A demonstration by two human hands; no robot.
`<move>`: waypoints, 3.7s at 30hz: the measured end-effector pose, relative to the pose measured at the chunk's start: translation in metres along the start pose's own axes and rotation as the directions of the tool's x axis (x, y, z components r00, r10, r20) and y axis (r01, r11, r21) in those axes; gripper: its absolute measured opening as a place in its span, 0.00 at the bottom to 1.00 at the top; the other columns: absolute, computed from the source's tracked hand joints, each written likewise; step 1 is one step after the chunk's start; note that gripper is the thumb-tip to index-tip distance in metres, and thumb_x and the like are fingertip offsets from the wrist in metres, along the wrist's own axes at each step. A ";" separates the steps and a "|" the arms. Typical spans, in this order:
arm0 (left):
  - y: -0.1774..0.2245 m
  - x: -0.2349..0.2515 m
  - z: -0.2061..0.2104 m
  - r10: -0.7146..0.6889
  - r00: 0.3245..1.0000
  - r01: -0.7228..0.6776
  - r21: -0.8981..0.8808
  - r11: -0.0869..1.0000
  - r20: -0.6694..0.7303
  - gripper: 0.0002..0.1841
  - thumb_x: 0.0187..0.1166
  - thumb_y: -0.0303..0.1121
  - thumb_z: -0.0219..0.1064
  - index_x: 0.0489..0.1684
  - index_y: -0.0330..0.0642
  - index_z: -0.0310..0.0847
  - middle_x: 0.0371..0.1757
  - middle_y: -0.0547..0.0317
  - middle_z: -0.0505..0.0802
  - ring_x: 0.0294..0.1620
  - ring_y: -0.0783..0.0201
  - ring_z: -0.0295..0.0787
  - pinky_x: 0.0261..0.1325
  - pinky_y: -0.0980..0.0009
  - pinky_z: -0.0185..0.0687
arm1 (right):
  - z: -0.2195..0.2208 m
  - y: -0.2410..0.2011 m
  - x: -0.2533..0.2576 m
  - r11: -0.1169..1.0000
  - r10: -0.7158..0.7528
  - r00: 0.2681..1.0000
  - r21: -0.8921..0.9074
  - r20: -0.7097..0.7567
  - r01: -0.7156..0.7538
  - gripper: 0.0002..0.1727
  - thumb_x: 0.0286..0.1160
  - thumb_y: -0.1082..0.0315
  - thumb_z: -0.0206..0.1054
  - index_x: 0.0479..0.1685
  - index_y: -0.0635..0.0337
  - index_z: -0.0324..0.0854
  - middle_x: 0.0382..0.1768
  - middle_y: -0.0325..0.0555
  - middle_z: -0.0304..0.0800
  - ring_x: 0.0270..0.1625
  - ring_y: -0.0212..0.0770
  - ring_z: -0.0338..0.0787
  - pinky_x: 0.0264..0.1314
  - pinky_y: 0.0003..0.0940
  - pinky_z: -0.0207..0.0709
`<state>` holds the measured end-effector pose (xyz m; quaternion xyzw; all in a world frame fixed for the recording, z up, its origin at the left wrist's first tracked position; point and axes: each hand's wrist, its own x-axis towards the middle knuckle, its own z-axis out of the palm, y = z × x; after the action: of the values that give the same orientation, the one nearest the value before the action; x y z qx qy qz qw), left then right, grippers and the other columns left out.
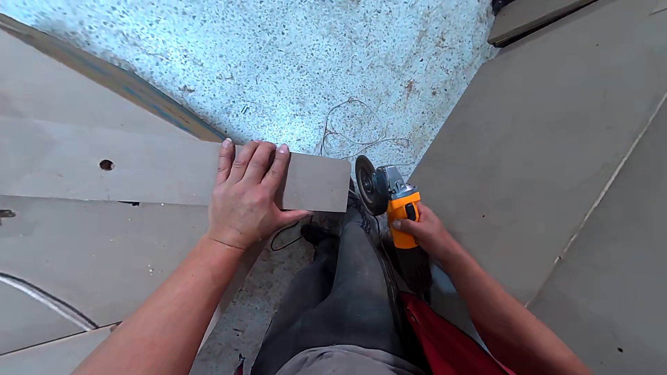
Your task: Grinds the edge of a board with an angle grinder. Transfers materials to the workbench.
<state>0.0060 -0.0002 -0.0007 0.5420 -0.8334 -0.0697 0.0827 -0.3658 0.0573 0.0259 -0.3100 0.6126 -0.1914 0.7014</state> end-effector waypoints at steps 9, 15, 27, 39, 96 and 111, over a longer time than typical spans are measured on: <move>0.001 0.001 -0.001 -0.002 1.000 0.002 0.002 1.000 0.005 0.66 0.51 0.87 0.57 0.90 0.46 0.62 0.85 0.42 0.73 0.88 0.41 0.63 0.91 0.34 0.36 | 0.028 0.011 -0.006 0.996 0.009 1.000 0.094 -0.028 -0.006 0.32 0.62 0.58 0.79 0.66 0.59 0.75 0.43 0.55 0.93 0.40 0.49 0.95 0.42 0.44 0.92; 0.001 0.001 -0.001 -0.001 1.000 0.001 -0.005 1.000 0.003 0.66 0.51 0.87 0.58 0.91 0.46 0.61 0.85 0.43 0.73 0.89 0.41 0.62 0.91 0.34 0.35 | 0.028 0.008 -0.007 0.997 -0.015 0.999 0.075 -0.033 0.017 0.32 0.61 0.56 0.79 0.65 0.60 0.75 0.43 0.56 0.93 0.40 0.49 0.95 0.42 0.43 0.91; 0.001 0.001 0.000 -0.006 1.000 0.006 -0.010 1.000 0.008 0.65 0.52 0.87 0.57 0.91 0.48 0.61 0.85 0.44 0.73 0.89 0.42 0.61 0.91 0.33 0.35 | -0.002 -0.022 0.002 0.995 -0.023 0.997 -0.094 0.077 0.030 0.27 0.64 0.60 0.76 0.64 0.58 0.77 0.41 0.53 0.94 0.38 0.47 0.95 0.41 0.41 0.91; 0.001 0.000 -0.001 -0.018 1.000 0.018 -0.013 1.000 0.016 0.64 0.53 0.87 0.56 0.90 0.46 0.64 0.85 0.44 0.74 0.89 0.42 0.62 0.92 0.34 0.35 | -0.041 -0.067 0.028 0.930 0.058 0.981 -0.367 0.187 0.016 0.31 0.58 0.56 0.80 0.64 0.56 0.79 0.42 0.48 0.95 0.40 0.45 0.96 0.43 0.42 0.92; 0.018 0.013 0.001 -0.197 0.980 0.197 0.035 0.980 -0.012 0.66 0.50 0.86 0.62 0.92 0.47 0.59 0.87 0.44 0.71 0.91 0.43 0.58 0.92 0.36 0.36 | 0.005 -0.024 0.026 0.998 -0.060 0.998 -0.012 0.019 0.061 0.33 0.63 0.60 0.79 0.71 0.55 0.74 0.45 0.51 0.94 0.42 0.46 0.96 0.44 0.45 0.92; 0.017 0.013 0.003 -0.194 0.981 0.195 0.036 0.980 -0.016 0.66 0.50 0.86 0.61 0.92 0.46 0.59 0.86 0.44 0.72 0.90 0.44 0.59 0.92 0.36 0.35 | -0.009 -0.045 0.037 0.991 -0.041 0.996 -0.122 0.079 0.050 0.29 0.62 0.61 0.78 0.66 0.56 0.77 0.43 0.49 0.95 0.40 0.45 0.96 0.43 0.42 0.92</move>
<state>-0.0148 -0.0058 0.0007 0.6228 -0.7770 -0.0587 0.0704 -0.3628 -0.0011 0.0284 -0.3739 0.5888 -0.1572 0.6991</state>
